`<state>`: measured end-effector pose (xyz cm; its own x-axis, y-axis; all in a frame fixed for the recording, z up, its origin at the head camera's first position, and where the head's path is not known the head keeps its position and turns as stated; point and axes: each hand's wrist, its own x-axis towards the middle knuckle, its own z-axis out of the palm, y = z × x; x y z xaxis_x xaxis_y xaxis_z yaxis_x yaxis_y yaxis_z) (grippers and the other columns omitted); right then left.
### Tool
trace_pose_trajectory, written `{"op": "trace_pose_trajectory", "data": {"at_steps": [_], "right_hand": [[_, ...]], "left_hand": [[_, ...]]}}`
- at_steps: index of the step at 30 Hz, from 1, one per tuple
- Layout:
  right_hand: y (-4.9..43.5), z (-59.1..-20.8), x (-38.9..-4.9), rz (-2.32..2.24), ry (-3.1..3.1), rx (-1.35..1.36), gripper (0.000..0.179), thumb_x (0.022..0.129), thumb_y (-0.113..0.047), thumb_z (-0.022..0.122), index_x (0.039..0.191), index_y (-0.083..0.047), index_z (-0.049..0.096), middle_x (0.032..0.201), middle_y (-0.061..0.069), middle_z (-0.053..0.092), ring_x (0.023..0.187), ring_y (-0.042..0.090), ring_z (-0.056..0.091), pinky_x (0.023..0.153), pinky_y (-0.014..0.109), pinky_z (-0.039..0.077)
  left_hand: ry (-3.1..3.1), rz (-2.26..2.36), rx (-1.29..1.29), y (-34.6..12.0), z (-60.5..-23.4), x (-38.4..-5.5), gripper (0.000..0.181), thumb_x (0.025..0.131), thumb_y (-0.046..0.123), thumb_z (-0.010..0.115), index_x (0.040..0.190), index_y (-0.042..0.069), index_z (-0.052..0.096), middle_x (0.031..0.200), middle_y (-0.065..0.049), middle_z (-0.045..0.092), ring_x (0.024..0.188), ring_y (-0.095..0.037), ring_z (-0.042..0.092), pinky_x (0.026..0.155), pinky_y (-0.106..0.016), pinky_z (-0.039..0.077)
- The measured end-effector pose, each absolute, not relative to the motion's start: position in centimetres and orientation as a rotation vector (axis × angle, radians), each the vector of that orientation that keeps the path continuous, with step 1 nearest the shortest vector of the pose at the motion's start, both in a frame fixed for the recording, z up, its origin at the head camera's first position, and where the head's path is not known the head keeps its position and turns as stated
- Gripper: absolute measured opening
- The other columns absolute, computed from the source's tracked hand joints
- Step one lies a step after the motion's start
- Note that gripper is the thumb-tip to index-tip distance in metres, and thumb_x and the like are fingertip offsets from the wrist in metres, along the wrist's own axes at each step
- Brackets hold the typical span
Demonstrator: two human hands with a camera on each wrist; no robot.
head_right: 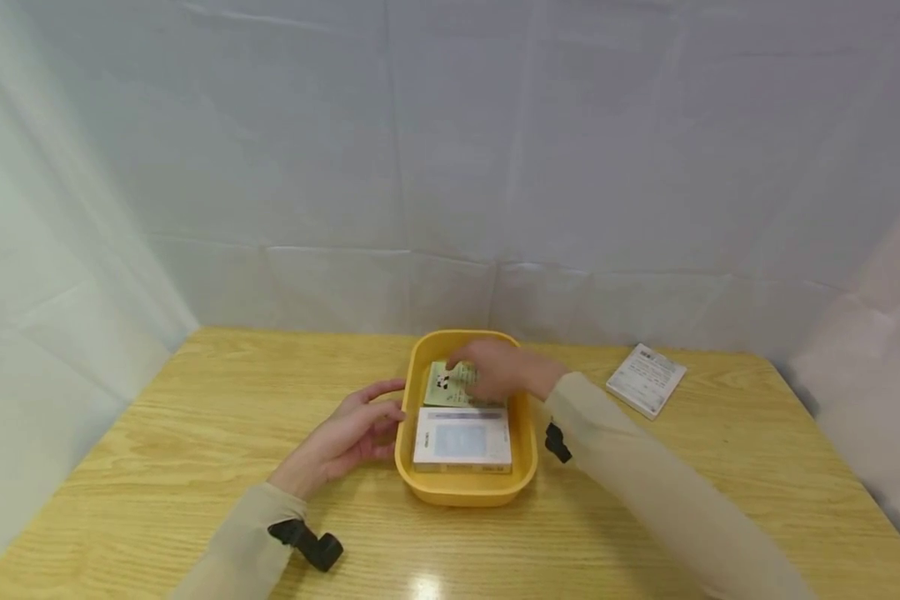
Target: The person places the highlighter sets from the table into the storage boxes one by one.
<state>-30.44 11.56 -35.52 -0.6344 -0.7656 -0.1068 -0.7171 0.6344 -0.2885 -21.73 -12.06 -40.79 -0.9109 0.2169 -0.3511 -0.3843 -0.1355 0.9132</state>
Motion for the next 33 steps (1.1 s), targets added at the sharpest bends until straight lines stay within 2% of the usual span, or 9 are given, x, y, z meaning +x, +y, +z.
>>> {"op": "trace_pose_trajectory", "data": {"at_steps": [5, 12, 33], "right_hand": [[12.5, -34.3, -29.9, -0.411, 2.68, -1.201, 0.044, 0.093, -0.014, 0.067, 0.135, -0.002, 0.063, 0.14, 0.018, 0.063, 0.132, 0.038, 0.057, 0.113, 0.054, 0.044], [14.3, -33.6, -29.1, -0.431, 2.81, -1.258, 0.044, 0.092, -0.018, 0.066, 0.134, -0.004, 0.064, 0.139, 0.022, 0.062, 0.127, 0.04, 0.06, 0.109, 0.056, 0.047], [19.4, -32.6, -27.0, -0.396, 3.096, -1.041, 0.052, 0.094, -0.031, 0.07, 0.14, -0.009, 0.061, 0.145, 0.024, 0.057, 0.129, 0.045, 0.057, 0.103, 0.061, 0.049]], "left_hand": [[1.749, 2.1, -0.197, -12.0, -40.8, -21.8, 0.061, 0.089, 0.006, 0.061, 0.148, 0.011, 0.045, 0.122, -0.015, 0.068, 0.091, -0.015, 0.064, 0.067, -0.029, 0.054], [1.763, 2.091, -0.194, -12.1, -40.9, -21.8, 0.06, 0.089, 0.006, 0.061, 0.148, 0.011, 0.045, 0.114, -0.011, 0.07, 0.088, -0.016, 0.063, 0.066, -0.028, 0.054], [1.761, 2.096, -0.19, -12.1, -41.0, -21.6, 0.06, 0.09, 0.006, 0.06, 0.147, 0.011, 0.046, 0.118, -0.014, 0.068, 0.088, -0.016, 0.063, 0.067, -0.029, 0.054]]}}
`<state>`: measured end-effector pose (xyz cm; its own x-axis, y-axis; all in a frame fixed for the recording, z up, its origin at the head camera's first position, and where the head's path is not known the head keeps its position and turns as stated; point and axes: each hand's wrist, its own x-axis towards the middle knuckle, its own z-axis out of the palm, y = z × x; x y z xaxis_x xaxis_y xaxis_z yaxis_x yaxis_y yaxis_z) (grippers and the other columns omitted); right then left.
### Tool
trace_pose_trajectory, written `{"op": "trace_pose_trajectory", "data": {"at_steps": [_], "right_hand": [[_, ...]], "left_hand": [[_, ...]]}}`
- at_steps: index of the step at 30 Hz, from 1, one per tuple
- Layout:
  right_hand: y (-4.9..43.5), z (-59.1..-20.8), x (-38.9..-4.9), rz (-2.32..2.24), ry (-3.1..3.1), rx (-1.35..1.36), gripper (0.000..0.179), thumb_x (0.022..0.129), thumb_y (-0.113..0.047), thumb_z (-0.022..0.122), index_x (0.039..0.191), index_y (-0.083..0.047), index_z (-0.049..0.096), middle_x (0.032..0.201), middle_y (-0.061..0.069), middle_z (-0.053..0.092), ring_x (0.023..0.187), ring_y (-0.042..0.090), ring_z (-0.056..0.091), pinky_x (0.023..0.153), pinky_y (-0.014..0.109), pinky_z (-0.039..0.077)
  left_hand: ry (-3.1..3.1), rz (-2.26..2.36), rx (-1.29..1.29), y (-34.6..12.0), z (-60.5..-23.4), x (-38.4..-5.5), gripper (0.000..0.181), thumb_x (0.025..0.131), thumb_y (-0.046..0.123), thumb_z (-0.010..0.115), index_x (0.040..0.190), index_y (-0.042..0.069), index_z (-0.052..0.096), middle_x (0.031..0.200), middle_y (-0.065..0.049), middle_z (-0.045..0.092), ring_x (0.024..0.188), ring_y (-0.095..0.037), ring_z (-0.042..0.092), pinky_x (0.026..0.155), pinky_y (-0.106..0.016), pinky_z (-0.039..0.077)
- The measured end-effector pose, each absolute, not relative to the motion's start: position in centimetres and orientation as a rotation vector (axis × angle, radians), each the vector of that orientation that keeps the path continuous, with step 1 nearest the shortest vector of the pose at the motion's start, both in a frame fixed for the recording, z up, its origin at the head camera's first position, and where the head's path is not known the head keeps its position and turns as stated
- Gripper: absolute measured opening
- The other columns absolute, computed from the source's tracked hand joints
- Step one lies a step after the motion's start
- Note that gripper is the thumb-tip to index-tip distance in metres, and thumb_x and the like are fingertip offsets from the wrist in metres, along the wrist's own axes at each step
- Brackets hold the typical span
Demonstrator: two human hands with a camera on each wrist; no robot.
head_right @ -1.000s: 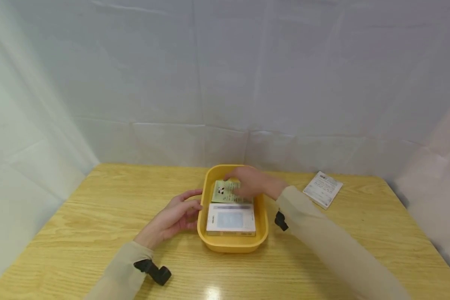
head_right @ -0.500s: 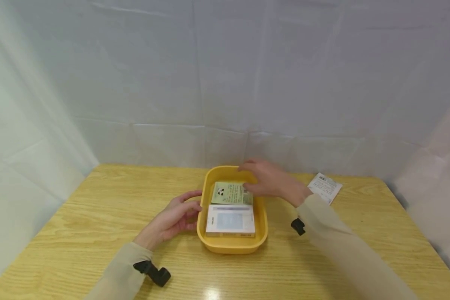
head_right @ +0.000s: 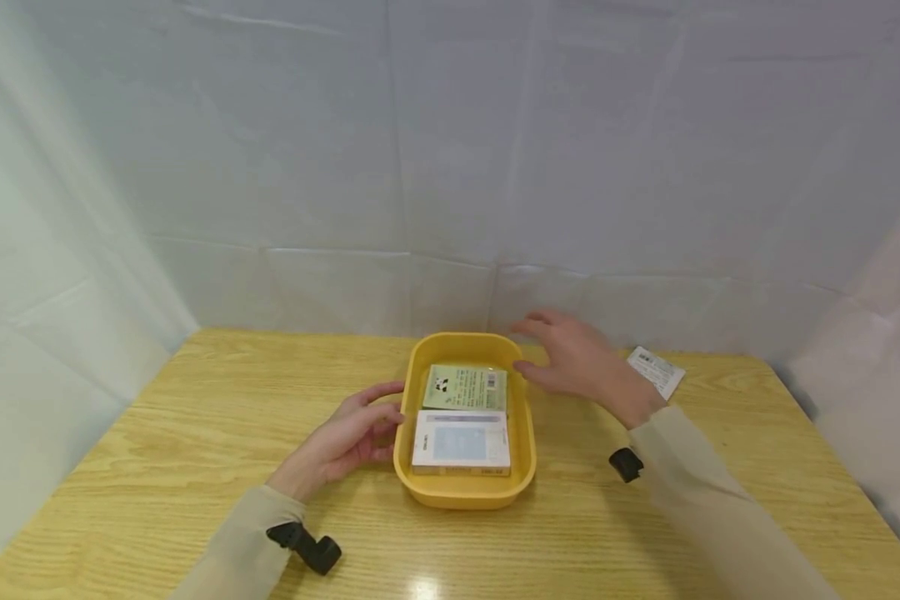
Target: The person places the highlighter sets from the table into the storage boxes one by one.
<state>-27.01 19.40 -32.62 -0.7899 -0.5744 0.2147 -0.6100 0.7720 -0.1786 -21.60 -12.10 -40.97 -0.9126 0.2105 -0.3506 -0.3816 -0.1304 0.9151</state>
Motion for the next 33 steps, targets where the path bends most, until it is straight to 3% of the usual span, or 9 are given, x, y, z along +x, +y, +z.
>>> {"op": "trace_pose_trajectory", "data": {"at_steps": [8, 15, 24, 33], "right_hand": [[21.2, -33.4, -26.4, 0.288, -2.793, 0.864, 0.053, 0.094, -0.035, 0.069, 0.141, -0.01, 0.061, 0.145, 0.025, 0.055, 0.129, 0.046, 0.056, 0.099, 0.063, 0.05], [22.5, -34.0, -25.3, 0.125, -2.791, 0.771, 0.058, 0.096, -0.042, 0.066, 0.146, -0.014, 0.055, 0.148, 0.026, 0.051, 0.127, 0.054, 0.053, 0.086, 0.074, 0.05], [24.0, -35.4, -24.8, 0.048, -2.913, 0.505, 0.074, 0.096, -0.059, 0.058, 0.155, -0.017, 0.043, 0.154, 0.03, 0.042, 0.133, 0.058, 0.045, 0.09, 0.08, 0.043], [26.1, -37.1, -25.1, 0.099, -3.0, 0.362, 0.081, 0.097, -0.063, 0.053, 0.156, -0.009, 0.038, 0.152, 0.04, 0.035, 0.12, 0.07, 0.046, 0.075, 0.079, 0.047]], "left_hand": [[1.756, 2.089, -0.178, -12.1, -41.0, -21.7, 0.061, 0.09, 0.007, 0.06, 0.148, 0.011, 0.044, 0.119, -0.014, 0.068, 0.088, -0.015, 0.064, 0.067, -0.028, 0.054], [1.762, 2.083, -0.175, -12.2, -41.2, -21.8, 0.061, 0.09, 0.007, 0.06, 0.149, 0.011, 0.044, 0.115, -0.012, 0.07, 0.088, -0.015, 0.064, 0.067, -0.028, 0.054], [1.765, 2.091, -0.191, -12.1, -41.2, -21.8, 0.06, 0.089, 0.007, 0.061, 0.147, 0.011, 0.046, 0.118, -0.014, 0.07, 0.088, -0.015, 0.064, 0.066, -0.028, 0.055], [1.771, 2.102, -0.205, -12.1, -41.1, -21.9, 0.06, 0.088, 0.006, 0.061, 0.147, 0.012, 0.047, 0.119, -0.014, 0.069, 0.088, -0.016, 0.064, 0.065, -0.028, 0.055]]}}
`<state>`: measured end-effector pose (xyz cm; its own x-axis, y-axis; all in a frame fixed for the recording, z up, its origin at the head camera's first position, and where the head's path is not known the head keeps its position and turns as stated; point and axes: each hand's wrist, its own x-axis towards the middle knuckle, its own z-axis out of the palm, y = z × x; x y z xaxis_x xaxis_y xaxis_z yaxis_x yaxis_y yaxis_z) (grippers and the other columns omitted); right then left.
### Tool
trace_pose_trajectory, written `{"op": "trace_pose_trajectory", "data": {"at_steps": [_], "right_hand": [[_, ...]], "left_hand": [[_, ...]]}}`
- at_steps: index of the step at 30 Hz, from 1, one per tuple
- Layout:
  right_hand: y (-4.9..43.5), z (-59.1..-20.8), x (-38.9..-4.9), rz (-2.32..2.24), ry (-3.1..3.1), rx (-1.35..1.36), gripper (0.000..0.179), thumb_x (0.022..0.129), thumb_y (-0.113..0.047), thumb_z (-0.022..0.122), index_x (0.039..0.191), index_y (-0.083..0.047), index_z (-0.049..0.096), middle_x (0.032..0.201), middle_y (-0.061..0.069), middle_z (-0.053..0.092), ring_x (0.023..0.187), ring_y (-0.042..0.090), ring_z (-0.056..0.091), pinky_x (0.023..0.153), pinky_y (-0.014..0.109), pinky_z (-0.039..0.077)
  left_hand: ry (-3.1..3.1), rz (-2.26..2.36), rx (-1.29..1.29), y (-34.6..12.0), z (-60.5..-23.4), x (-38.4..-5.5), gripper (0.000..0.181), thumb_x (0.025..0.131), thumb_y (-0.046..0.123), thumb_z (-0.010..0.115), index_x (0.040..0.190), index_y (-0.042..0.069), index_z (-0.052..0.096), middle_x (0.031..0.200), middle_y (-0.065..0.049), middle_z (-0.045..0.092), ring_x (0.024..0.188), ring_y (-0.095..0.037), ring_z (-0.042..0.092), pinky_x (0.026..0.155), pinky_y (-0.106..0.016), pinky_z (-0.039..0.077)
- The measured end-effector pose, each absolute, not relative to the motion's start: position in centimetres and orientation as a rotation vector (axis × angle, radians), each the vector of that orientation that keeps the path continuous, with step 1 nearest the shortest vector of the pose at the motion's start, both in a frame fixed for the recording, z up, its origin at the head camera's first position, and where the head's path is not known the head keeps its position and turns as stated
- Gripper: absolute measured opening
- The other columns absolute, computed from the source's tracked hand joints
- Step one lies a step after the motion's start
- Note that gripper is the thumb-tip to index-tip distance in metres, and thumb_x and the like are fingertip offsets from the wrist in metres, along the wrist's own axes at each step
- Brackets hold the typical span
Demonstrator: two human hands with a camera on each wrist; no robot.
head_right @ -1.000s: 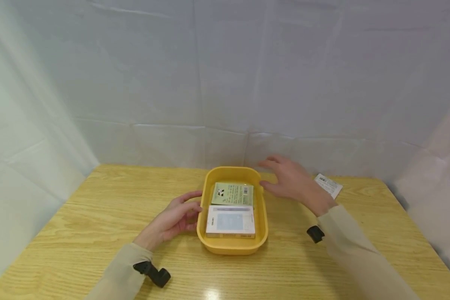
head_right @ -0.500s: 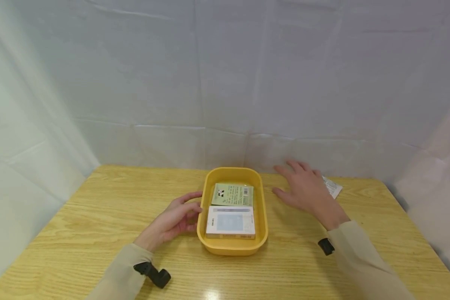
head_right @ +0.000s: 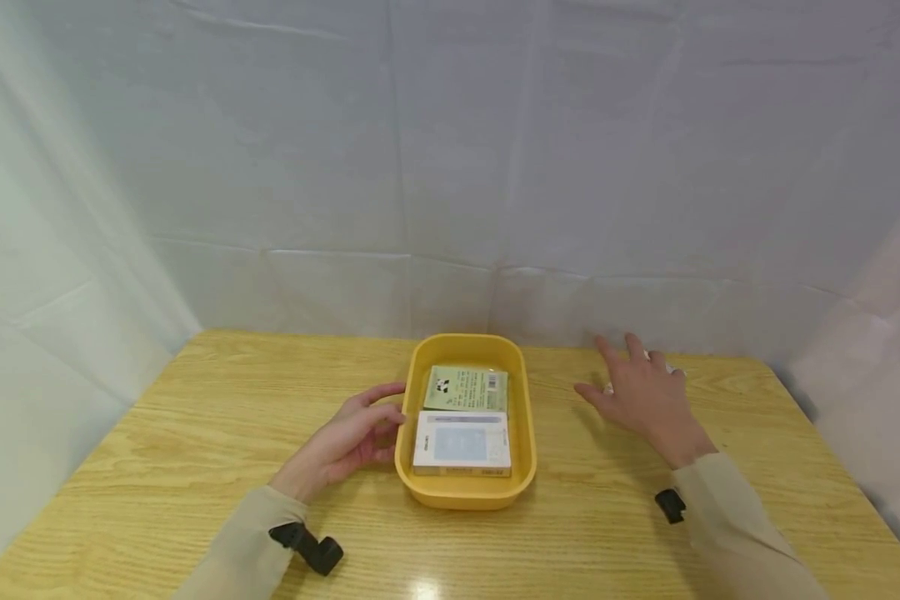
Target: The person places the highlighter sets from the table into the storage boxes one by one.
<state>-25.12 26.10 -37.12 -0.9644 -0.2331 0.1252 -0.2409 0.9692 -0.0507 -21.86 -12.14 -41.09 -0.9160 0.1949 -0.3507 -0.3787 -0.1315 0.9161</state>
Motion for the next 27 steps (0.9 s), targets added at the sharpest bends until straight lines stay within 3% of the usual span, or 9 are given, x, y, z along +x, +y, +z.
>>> {"op": "trace_pose_trajectory", "data": {"at_steps": [8, 15, 22, 27], "right_hand": [[28.2, -38.2, -26.3, 0.126, -3.151, 0.294, 0.088, 0.097, -0.066, 0.05, 0.157, -0.003, 0.032, 0.151, 0.043, 0.03, 0.111, 0.073, 0.046, 0.07, 0.074, 0.049], [29.8, -39.0, -27.0, 0.15, -3.26, 0.256, 0.091, 0.098, -0.066, 0.047, 0.155, 0.004, 0.031, 0.146, 0.049, 0.03, 0.105, 0.07, 0.052, 0.079, 0.074, 0.048], [30.2, -39.2, -27.3, 0.191, -3.337, 0.245, 0.09, 0.098, -0.07, 0.04, 0.157, -0.003, 0.031, 0.146, 0.05, 0.025, 0.116, 0.075, 0.044, 0.077, 0.076, 0.047], [30.0, -39.3, -27.6, 0.199, -3.323, 0.283, 0.08, 0.099, -0.068, 0.042, 0.15, -0.006, 0.042, 0.143, 0.049, 0.03, 0.107, 0.073, 0.05, 0.073, 0.075, 0.048]], "left_hand": [[1.762, 2.106, -0.208, -12.2, -41.1, -21.9, 0.06, 0.089, 0.007, 0.061, 0.147, 0.012, 0.047, 0.118, -0.013, 0.069, 0.089, -0.015, 0.063, 0.065, -0.028, 0.054], [1.76, 2.11, -0.202, -12.1, -41.1, -21.9, 0.061, 0.088, 0.008, 0.062, 0.146, 0.012, 0.048, 0.119, -0.013, 0.069, 0.089, -0.016, 0.063, 0.065, -0.028, 0.054], [1.754, 2.102, -0.19, -12.2, -41.1, -22.0, 0.062, 0.088, 0.008, 0.061, 0.147, 0.011, 0.045, 0.119, -0.012, 0.068, 0.088, -0.015, 0.063, 0.066, -0.029, 0.055], [1.758, 2.1, -0.198, -12.1, -41.1, -22.0, 0.061, 0.088, 0.008, 0.062, 0.147, 0.011, 0.046, 0.119, -0.013, 0.067, 0.087, -0.014, 0.062, 0.065, -0.028, 0.054]]}}
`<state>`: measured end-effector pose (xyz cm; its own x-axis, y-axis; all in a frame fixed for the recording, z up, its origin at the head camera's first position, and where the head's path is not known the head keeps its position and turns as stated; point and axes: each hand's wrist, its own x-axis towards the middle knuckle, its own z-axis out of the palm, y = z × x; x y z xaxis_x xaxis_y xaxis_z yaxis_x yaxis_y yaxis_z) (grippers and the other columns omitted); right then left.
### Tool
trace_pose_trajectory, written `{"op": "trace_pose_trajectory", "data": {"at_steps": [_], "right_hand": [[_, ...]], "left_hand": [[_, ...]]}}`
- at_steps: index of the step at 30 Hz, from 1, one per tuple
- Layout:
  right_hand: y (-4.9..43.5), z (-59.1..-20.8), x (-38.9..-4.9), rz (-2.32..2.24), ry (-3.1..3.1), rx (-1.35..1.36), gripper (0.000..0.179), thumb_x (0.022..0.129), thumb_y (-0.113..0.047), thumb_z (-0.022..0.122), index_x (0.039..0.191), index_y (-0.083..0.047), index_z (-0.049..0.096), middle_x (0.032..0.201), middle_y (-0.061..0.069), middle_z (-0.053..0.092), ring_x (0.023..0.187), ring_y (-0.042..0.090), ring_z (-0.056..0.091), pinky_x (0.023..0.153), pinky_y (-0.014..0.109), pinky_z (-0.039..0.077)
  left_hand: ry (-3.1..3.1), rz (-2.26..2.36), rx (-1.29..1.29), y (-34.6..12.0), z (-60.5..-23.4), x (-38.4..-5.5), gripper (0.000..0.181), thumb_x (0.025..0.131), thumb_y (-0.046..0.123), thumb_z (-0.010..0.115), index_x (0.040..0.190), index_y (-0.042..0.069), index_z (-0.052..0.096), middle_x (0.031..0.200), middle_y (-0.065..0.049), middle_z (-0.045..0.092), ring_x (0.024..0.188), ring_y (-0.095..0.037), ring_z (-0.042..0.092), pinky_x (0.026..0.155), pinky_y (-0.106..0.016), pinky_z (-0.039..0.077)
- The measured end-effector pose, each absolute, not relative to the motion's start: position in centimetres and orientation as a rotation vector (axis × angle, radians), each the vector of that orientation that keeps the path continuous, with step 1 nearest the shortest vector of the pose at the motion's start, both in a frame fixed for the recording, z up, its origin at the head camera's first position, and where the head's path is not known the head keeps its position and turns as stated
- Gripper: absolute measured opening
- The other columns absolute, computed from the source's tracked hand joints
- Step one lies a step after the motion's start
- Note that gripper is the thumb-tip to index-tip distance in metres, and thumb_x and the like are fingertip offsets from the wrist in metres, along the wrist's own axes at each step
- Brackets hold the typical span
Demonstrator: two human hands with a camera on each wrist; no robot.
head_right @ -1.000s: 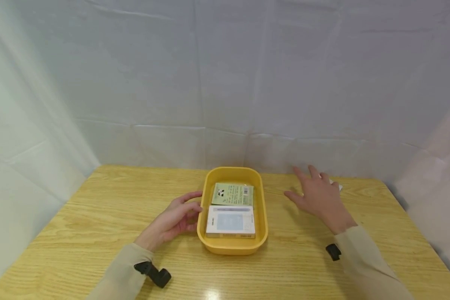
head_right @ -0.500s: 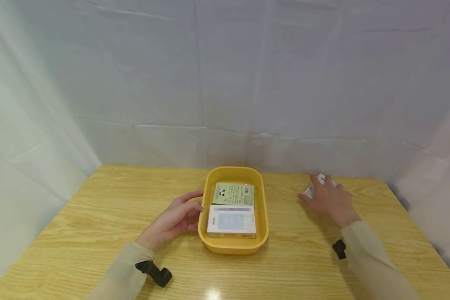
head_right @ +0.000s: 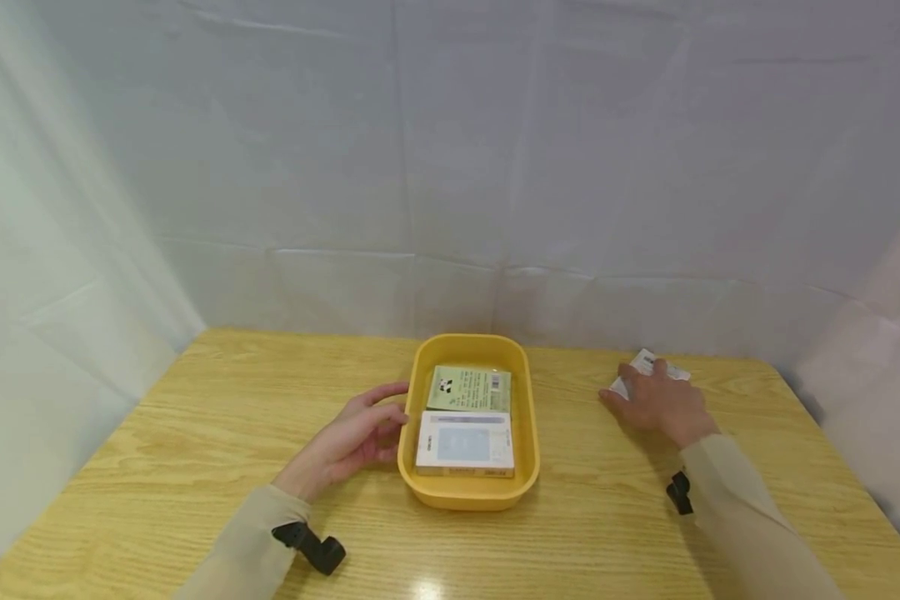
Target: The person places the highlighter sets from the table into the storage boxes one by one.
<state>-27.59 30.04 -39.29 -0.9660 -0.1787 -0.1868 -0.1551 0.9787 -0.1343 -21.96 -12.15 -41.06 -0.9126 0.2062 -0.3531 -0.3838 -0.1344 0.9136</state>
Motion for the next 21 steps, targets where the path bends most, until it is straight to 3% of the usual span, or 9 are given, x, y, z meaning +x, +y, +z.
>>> {"op": "trace_pose_trajectory", "data": {"at_steps": [4, 11, 14, 18, 21], "right_hand": [[30.11, -39.65, -27.96, -0.193, 2.952, -0.284, 0.068, 0.102, -0.062, 0.043, 0.142, -0.007, 0.05, 0.138, 0.048, 0.035, 0.105, 0.068, 0.053, 0.072, 0.074, 0.048], [29.94, -39.97, -27.99, -0.17, 3.036, -0.472, 0.031, 0.106, -0.036, 0.048, 0.116, -0.01, 0.062, 0.129, 0.044, 0.046, 0.122, 0.061, 0.042, 0.073, 0.07, 0.046], [29.89, -39.85, -27.62, -0.125, 3.057, -0.466, 0.017, 0.102, -0.027, 0.055, 0.113, -0.015, 0.061, 0.129, 0.041, 0.04, 0.105, 0.061, 0.046, 0.066, 0.066, 0.046], [29.89, -39.85, -27.23, -0.063, 3.08, -0.409, 0.025, 0.095, -0.022, 0.063, 0.119, -0.019, 0.06, 0.138, 0.039, 0.029, 0.088, 0.063, 0.047, 0.061, 0.069, 0.046], [29.98, -39.97, -27.22, -0.009, 3.131, -0.412, 0.043, 0.09, -0.023, 0.071, 0.13, -0.017, 0.056, 0.141, 0.041, 0.027, 0.096, 0.067, 0.047, 0.066, 0.072, 0.046]], "left_hand": [[1.761, 2.1, -0.206, -12.1, -41.06, -21.96, 0.06, 0.088, 0.008, 0.062, 0.146, 0.012, 0.047, 0.119, -0.013, 0.067, 0.086, -0.015, 0.063, 0.063, -0.027, 0.054], [1.757, 2.106, -0.207, -12.2, -41.04, -21.96, 0.06, 0.088, 0.008, 0.062, 0.146, 0.012, 0.047, 0.118, -0.012, 0.069, 0.087, -0.015, 0.063, 0.063, -0.027, 0.053], [1.748, 2.109, -0.204, -12.25, -41.08, -21.98, 0.06, 0.088, 0.008, 0.062, 0.146, 0.012, 0.047, 0.117, -0.011, 0.069, 0.087, -0.015, 0.063, 0.063, -0.027, 0.053], [1.745, 2.105, -0.2, -12.23, -41.14, -22.03, 0.06, 0.088, 0.008, 0.062, 0.146, 0.012, 0.046, 0.118, -0.012, 0.069, 0.087, -0.015, 0.063, 0.063, -0.026, 0.053], [1.752, 2.099, -0.199, -12.22, -41.14, -22.03, 0.059, 0.089, 0.009, 0.062, 0.146, 0.012, 0.047, 0.123, -0.014, 0.067, 0.088, -0.015, 0.063, 0.063, -0.026, 0.054]]}}
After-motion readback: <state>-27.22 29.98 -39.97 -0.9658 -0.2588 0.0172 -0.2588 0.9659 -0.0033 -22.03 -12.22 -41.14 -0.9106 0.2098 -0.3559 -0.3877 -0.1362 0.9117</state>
